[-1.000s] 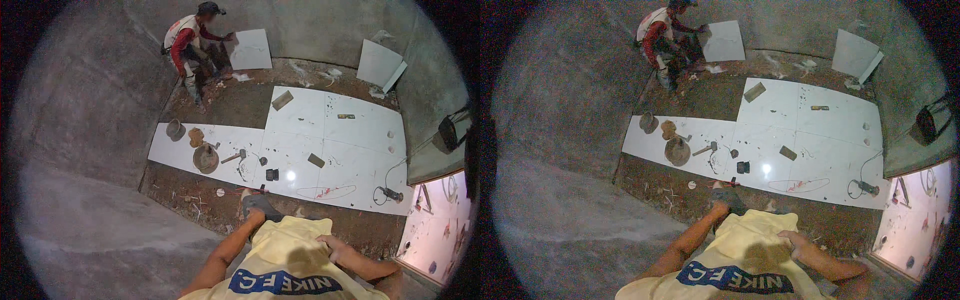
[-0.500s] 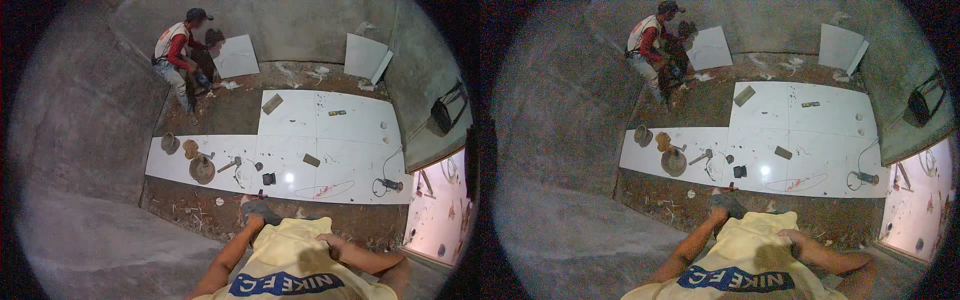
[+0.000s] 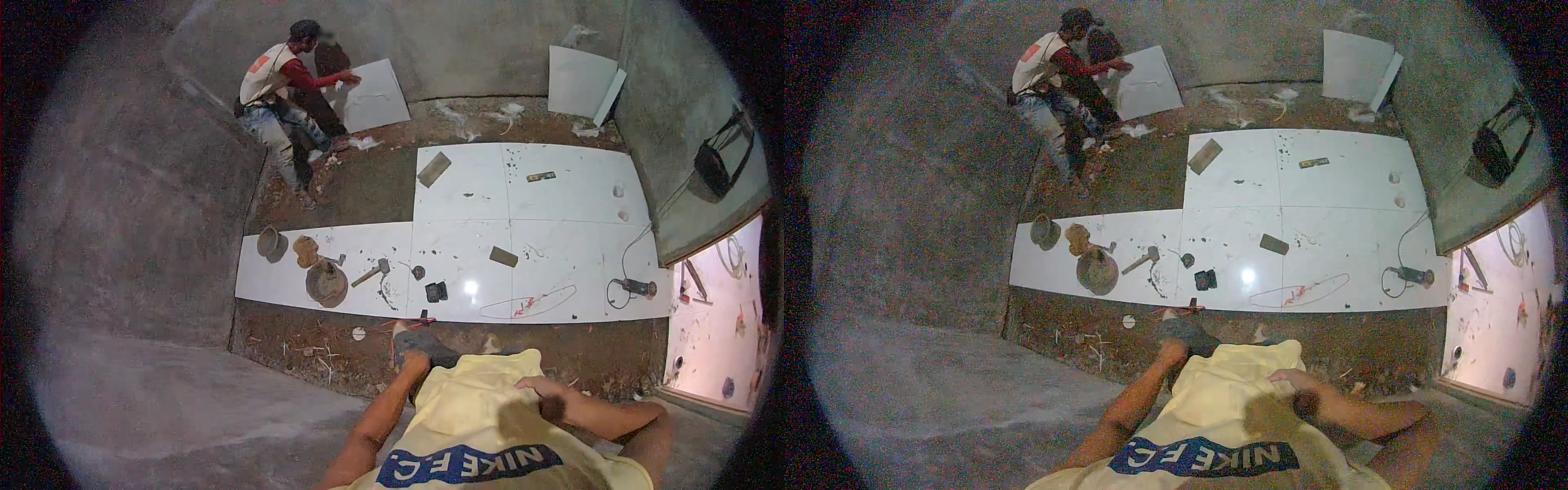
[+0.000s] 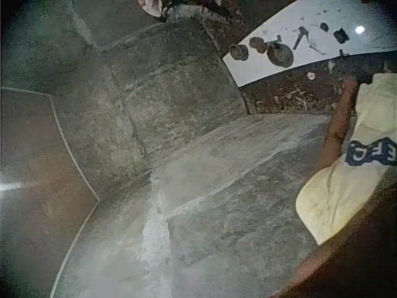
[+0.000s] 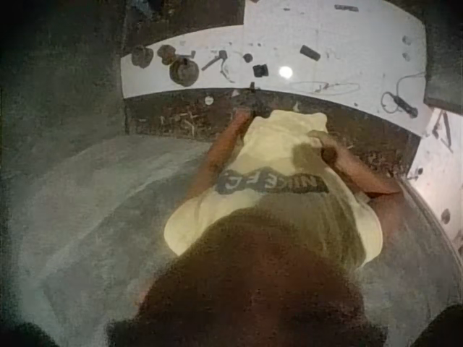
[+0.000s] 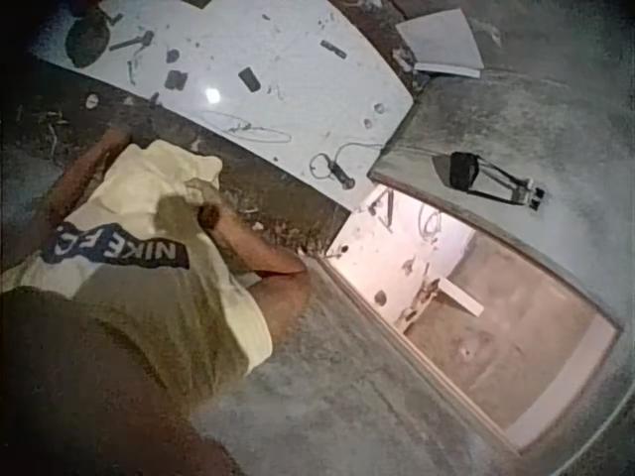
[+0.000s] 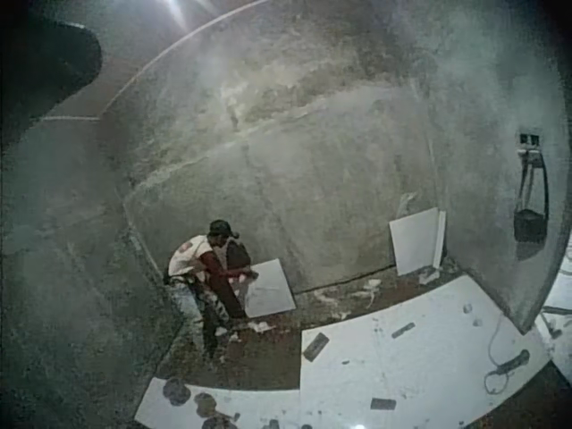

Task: The person mixes mortar in a bucket using a trowel and then applies it to the floor before another person assists in laying tiles.

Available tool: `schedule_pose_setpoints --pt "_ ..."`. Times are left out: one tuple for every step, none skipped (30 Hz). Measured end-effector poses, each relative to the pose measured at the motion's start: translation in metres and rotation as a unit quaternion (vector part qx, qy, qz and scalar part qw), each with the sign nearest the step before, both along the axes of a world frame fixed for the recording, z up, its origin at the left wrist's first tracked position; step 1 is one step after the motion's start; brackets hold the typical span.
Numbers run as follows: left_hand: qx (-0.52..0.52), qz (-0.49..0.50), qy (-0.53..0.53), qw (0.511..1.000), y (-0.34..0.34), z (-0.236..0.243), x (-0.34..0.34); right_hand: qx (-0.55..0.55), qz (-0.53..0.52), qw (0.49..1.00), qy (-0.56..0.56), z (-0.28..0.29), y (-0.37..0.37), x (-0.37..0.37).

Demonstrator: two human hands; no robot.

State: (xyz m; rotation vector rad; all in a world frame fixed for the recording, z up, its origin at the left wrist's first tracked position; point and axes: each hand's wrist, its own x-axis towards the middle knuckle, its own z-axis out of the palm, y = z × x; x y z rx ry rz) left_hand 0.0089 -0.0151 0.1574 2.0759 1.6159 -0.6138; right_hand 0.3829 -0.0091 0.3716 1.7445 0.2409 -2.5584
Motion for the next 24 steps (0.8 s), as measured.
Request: schedule_pose_setpoints --pt "0.030 -0.004 0.011 0.999 -0.010 -0.014 -0.011 0.002 0.008 1.000 0.009 0.002 0.000 -0.002" --pt "0.058 -0.012 0.019 0.998 -0.015 -0.022 -0.016 0.002 0.011 1.000 0.014 0.003 0.000 -0.003" --pt "0.055 -0.018 0.015 0.998 -0.012 -0.020 -0.011 0.001 0.007 1.000 0.015 0.003 0.000 -0.001" --pt "0.025 -0.039 0.022 0.999 -0.009 -0.013 -0.006 0.001 0.006 1.000 0.014 0.003 -0.001 0.000" --pt "-0.004 -0.060 0.028 0.998 -0.005 -0.005 -0.001 0.001 0.007 1.000 0.013 0.003 0.000 0.000" --pt "-0.008 -0.067 0.025 0.997 0.001 0.003 0.004 0.003 0.009 1.000 0.013 0.006 0.000 0.001" --pt "-0.037 -0.043 0.033 0.998 0.007 0.008 0.007 0.005 0.011 1.000 0.015 0.008 0.001 0.001" --pt "-0.066 -0.020 0.042 0.997 0.009 0.013 0.010 0.009 0.019 1.000 0.014 0.011 0.001 0.000" --pt "-0.068 -0.021 0.043 0.997 0.005 0.013 0.007 0.014 0.030 0.999 0.017 0.014 0.002 -0.001" --pt "-0.066 -0.019 0.043 0.997 0.002 0.011 0.003 0.018 0.037 0.999 0.018 0.016 0.003 -0.002" --pt "-0.066 -0.017 0.043 0.997 -0.002 0.010 0.001 0.021 0.046 0.999 0.017 0.019 0.004 -0.003" --pt "-0.068 -0.019 0.042 0.997 -0.004 0.007 0.001 0.010 0.037 0.999 0.025 0.017 0.003 -0.004" --pt "-0.075 -0.026 0.066 0.995 0.000 0.007 0.004 -0.001 0.022 0.999 0.027 0.016 0.002 -0.002" --pt "-0.081 -0.033 0.088 0.992 0.001 0.007 0.007 -0.014 0.007 0.999 0.029 0.014 0.000 0.000" --pt "-0.081 -0.031 0.090 0.992 0.000 0.003 0.003 -0.024 -0.002 0.999 0.035 0.013 -0.001 0.000" --pt "-0.093 -0.043 0.088 0.991 0.001 -0.001 -0.001 -0.034 -0.010 0.999 0.038 0.011 -0.002 0.000" --pt "-0.105 -0.055 0.086 0.989 0.001 -0.005 -0.004 -0.044 -0.018 0.998 0.041 0.011 -0.003 0.000" --pt "-0.105 -0.050 0.087 0.989 -0.001 -0.013 -0.009 -0.052 -0.023 0.997 0.045 0.011 -0.002 0.000" --pt "-0.070 -0.033 0.069 0.995 -0.005 -0.019 -0.012 -0.060 -0.027 0.997 0.048 0.010 -0.003 -0.001" --pt "-0.035 -0.014 0.050 0.998 -0.010 -0.024 -0.017 -0.067 -0.030 0.996 0.052 0.010 -0.002 -0.002" --pt "-0.037 -0.016 0.048 0.998 -0.008 -0.023 -0.012 -0.075 -0.040 0.995 0.050 0.008 -0.002 0.000" --pt "-0.028 -0.003 0.032 0.999 -0.005 -0.015 -0.006 -0.082 -0.047 0.994 0.048 0.006 -0.003 0.001" --pt "-0.019 0.010 0.016 1.000 -0.002 -0.007 0.000 -0.092 -0.053 0.993 0.046 0.004 -0.004 0.001" --pt "-0.020 0.012 0.017 1.000 -0.004 -0.002 0.000 -0.092 -0.053 0.993 0.047 0.003 -0.004 0.000"
